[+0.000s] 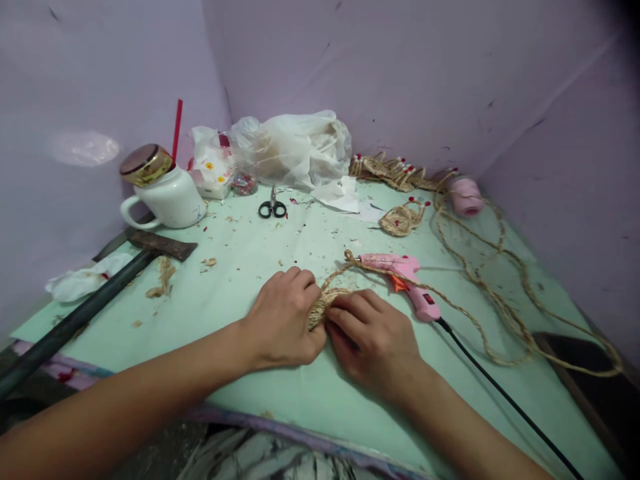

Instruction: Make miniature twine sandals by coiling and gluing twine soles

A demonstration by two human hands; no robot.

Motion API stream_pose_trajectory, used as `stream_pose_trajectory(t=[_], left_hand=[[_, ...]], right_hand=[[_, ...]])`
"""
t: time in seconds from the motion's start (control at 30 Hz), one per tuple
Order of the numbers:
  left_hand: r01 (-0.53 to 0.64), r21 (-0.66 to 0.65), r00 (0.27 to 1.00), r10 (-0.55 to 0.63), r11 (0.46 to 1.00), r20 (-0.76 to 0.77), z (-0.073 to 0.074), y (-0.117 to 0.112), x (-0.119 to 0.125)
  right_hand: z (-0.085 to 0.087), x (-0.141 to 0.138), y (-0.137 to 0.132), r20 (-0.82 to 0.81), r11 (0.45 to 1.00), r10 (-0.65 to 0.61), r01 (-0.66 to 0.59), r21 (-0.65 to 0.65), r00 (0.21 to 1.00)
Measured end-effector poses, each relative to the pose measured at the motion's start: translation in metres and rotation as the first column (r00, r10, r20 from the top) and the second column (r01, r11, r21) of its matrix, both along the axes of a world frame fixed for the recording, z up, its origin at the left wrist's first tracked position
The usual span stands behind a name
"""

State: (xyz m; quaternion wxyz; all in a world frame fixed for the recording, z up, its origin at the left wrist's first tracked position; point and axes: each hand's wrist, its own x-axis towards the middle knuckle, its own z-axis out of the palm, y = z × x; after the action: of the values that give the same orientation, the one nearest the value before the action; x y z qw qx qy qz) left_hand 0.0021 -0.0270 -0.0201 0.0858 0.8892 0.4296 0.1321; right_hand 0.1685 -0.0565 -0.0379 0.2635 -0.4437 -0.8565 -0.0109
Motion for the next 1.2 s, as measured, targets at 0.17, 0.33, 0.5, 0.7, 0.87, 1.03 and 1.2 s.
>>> stream_pose_trajectory(t=[0.17,0.33,0.5,0.7,0.87,1.03,1.2], left_hand=[[0.016,-0.004,0.998,-0.016,1.000,0.067,-0.004,0.004,0.001],[0.030,0.024,0.995,-0.032,0.999,0.097,-0.007,0.006,0.002],[0.037,0.043,0.994,-0.041,0.998,0.101,-0.008,0.006,0.003],[0.033,0.045,0.996,-0.036,0.998,0.087,-0.008,0.006,0.004],[0.027,0.037,0.997,-0.030,0.999,0.076,-0.007,0.005,0.004],[0.043,-0.109,0.996,-0.034,0.993,0.082,0.001,0.011,-0.005],[0.004,-0.281,0.971,0.064,0.960,0.232,0.010,0.014,-0.011]], right_hand=[[-0.005,-0.002,0.001,-0.074,1.000,0.007,-0.009,-0.026,0.997],[-0.006,-0.003,-0.001,-0.043,1.000,-0.030,0.030,0.000,0.999],[-0.007,-0.005,-0.001,-0.029,0.998,-0.055,0.055,-0.005,0.998],[-0.009,-0.005,0.000,-0.037,0.997,-0.072,0.072,-0.008,0.997],[-0.009,-0.007,-0.002,-0.015,0.996,-0.086,0.086,-0.008,0.996],[0.000,0.002,-0.001,-0.206,0.992,0.027,-0.052,-0.114,0.978],[0.008,0.019,0.005,-0.564,0.982,-0.186,0.142,-0.121,0.804]])
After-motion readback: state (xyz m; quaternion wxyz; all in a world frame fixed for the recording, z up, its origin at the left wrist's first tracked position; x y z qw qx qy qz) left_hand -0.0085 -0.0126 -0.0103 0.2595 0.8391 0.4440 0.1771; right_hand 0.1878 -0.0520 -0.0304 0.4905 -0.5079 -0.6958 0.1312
